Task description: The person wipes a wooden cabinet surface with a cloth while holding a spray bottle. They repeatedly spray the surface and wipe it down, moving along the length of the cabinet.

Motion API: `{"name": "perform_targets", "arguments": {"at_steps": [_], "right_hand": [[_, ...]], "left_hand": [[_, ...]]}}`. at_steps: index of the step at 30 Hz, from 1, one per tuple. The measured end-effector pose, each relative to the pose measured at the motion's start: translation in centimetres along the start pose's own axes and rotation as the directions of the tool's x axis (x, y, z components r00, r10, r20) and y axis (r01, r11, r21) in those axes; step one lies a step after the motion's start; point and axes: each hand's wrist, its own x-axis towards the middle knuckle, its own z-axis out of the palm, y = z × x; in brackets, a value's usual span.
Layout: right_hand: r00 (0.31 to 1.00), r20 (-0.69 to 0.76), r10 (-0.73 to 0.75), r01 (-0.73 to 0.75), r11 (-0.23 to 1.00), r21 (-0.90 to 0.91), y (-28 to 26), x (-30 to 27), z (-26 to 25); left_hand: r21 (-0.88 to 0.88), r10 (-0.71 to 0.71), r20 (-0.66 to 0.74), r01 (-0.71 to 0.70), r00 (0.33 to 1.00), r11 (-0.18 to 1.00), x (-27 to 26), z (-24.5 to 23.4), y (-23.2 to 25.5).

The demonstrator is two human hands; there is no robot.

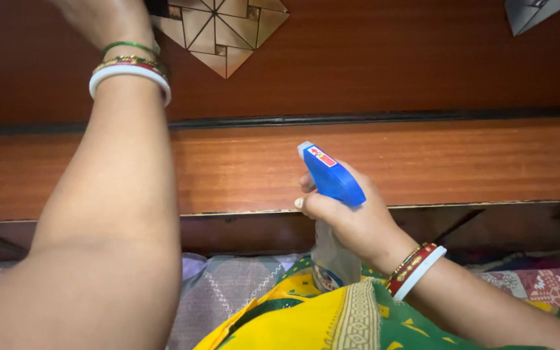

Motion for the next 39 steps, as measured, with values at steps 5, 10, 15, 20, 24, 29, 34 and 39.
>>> {"name": "perform_targets", "arguments": {"at_steps": [5,10,15,20,24,29,34,39], "right_hand": [[1.0,0.004,0.016,-0.016,0.999,0.04,0.3,0.2,-0.4],[1.0,0.009,0.008,-0.008,0.999,0.051,0.1,-0.2,-0.6],[0.999,-0.04,0.017,-0.012,0.995,0.101,-0.1,-0.9,-0.8],[0.997,-0.077,0.022,-0.019,0.999,0.045,-0.1,-1.5,-1.6],[0.994,-0.098,0.04,-0.028,0.993,0.118,0.1,-1.8,-1.8],[0.992,-0.124,0.036,-0.019,0.99,0.141,-0.2,-2.1,-2.1],[0.989,-0.134,0.063,-0.046,0.991,0.129,-0.5,-1.7,-2.2],[0.991,-0.114,0.073,-0.058,0.99,0.13,0.1,-1.3,-2.3]], "left_hand": [[-0.086,-0.277,-0.088,0.269,0.957,0.959,1.2,-3.1,-3.5],[-0.102,-0.589,-0.216,0.582,0.779,0.807,-2.6,-3.9,-7.8],[-0.022,-0.706,-0.208,0.718,0.677,0.696,-6.6,-4.8,-9.0],[0.191,-0.619,-0.041,0.614,0.784,0.766,-9.7,-3.5,-7.0],[0.392,-0.186,0.173,0.105,0.967,0.914,-11.7,-1.1,-3.5],[0.433,0.004,0.241,-0.112,0.97,0.894,-13.1,-0.5,-1.0],[0.477,-0.012,0.3,-0.14,0.954,0.867,-14.5,-0.9,-1.7],[0.198,-0.401,0.162,0.369,0.902,0.908,-18.0,-0.4,0.1]]}}
